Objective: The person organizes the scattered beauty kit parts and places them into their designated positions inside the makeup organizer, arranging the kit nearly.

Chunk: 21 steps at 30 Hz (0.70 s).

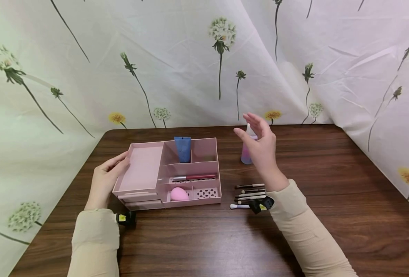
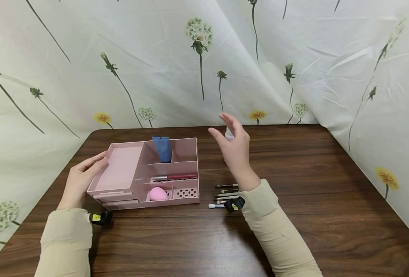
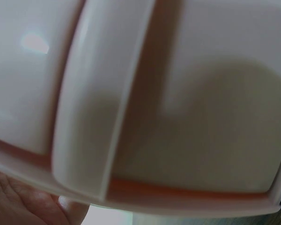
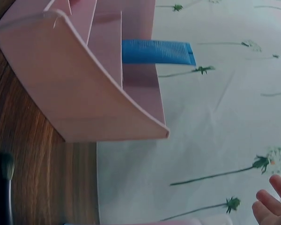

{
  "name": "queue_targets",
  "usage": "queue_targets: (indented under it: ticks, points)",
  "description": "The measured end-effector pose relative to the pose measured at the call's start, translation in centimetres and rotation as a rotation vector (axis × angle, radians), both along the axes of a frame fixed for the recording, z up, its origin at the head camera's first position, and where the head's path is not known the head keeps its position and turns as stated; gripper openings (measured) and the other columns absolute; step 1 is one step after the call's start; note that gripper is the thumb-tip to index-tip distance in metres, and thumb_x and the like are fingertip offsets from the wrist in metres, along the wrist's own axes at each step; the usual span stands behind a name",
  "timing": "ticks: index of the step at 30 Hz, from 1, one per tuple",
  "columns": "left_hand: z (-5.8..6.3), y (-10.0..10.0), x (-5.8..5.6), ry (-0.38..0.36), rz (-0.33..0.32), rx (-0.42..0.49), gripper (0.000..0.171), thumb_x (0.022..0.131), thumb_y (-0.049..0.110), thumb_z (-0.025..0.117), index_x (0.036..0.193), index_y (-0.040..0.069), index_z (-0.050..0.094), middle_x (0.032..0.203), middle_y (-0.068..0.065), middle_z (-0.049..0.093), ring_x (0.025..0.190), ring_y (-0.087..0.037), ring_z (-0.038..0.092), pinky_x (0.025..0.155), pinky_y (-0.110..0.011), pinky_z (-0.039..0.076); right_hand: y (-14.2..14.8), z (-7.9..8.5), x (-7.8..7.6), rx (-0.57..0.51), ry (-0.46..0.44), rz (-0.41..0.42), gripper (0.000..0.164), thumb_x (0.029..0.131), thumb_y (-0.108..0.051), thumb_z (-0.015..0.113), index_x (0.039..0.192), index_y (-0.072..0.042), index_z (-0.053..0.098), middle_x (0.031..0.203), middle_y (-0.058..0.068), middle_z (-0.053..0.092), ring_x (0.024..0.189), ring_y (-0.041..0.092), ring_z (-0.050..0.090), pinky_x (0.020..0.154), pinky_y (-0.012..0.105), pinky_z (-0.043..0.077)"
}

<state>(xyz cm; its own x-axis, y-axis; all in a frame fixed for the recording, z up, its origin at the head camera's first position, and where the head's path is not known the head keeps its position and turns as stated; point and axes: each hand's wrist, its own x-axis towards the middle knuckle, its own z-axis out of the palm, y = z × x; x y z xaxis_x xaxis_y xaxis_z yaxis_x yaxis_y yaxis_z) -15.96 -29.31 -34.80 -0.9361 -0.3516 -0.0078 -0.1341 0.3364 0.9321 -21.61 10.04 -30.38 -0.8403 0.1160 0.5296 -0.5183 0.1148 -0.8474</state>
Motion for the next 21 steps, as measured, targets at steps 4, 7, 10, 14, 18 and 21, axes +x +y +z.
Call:
queue_targets:
  ticks: [4,7,10,14,18,21]
  points:
    - [0.0,-0.1,-0.1,-0.01,0.002,0.001,0.055,0.092,0.045,0.068,0.14,0.021,0.058,0.105,0.028,0.06,0.105,0.005,0.05,0.082,-0.014,0.041,0.7,-0.4,-0.5,-0.03,-0.04,-0.025,0.056,0.087,-0.013,0.078,0.137,-0.004,0.054,0.139,0.008,0.061,0.132,0.016,0.052,0.113,0.028,0.036]
    - [-0.1,-0.2,-0.2,-0.018,0.002,-0.002,0.055,0.092,0.046,0.067,0.141,0.022,0.058,0.105,0.028,0.059,0.104,0.005,0.05,0.082,-0.014,0.041,1.1,-0.7,-0.9,-0.038,-0.056,-0.053,0.058,0.086,-0.013,0.079,0.137,-0.004,0.053,0.141,0.01,0.059,0.133,0.019,0.051,0.115,0.03,0.035]
    - [0.0,-0.3,-0.3,-0.022,0.004,-0.002,0.055,0.092,0.046,0.068,0.141,0.022,0.058,0.105,0.028,0.059,0.104,0.005,0.05,0.082,-0.014,0.041,1.5,-1.1,-1.2,-0.028,-0.075,-0.084,0.061,0.085,-0.016,0.08,0.138,-0.005,0.053,0.141,0.009,0.058,0.134,0.019,0.05,0.115,0.031,0.034]
    - [0.1,-0.2,-0.3,-0.018,0.005,0.014,0.054,0.091,0.046,0.069,0.139,0.023,0.059,0.11,0.026,0.062,0.107,0.004,0.05,0.083,-0.014,0.041,2.1,-1.7,-1.7,-0.017,-0.103,-0.111,0.064,0.085,-0.019,0.08,0.14,-0.007,0.051,0.143,0.007,0.056,0.136,0.017,0.047,0.116,0.031,0.032]
    - [0.2,-0.2,-0.4,-0.02,0.0,0.009,0.054,0.091,0.047,0.068,0.139,0.024,0.059,0.115,0.025,0.062,0.108,0.005,0.05,0.084,-0.014,0.041,2.6,-2.4,-2.1,-0.011,-0.13,-0.125,0.066,0.085,-0.018,0.08,0.142,-0.006,0.049,0.145,0.008,0.054,0.137,0.018,0.045,0.117,0.033,0.031]
    - [0.2,-0.2,-0.5,-0.028,0.002,0.003,0.055,0.092,0.047,0.068,0.14,0.023,0.058,0.115,0.025,0.061,0.108,0.005,0.05,0.084,-0.014,0.04,2.9,-2.7,-2.4,-0.005,-0.163,-0.121,0.068,0.085,-0.017,0.079,0.144,-0.006,0.047,0.148,0.01,0.051,0.139,0.022,0.043,0.117,0.037,0.031]
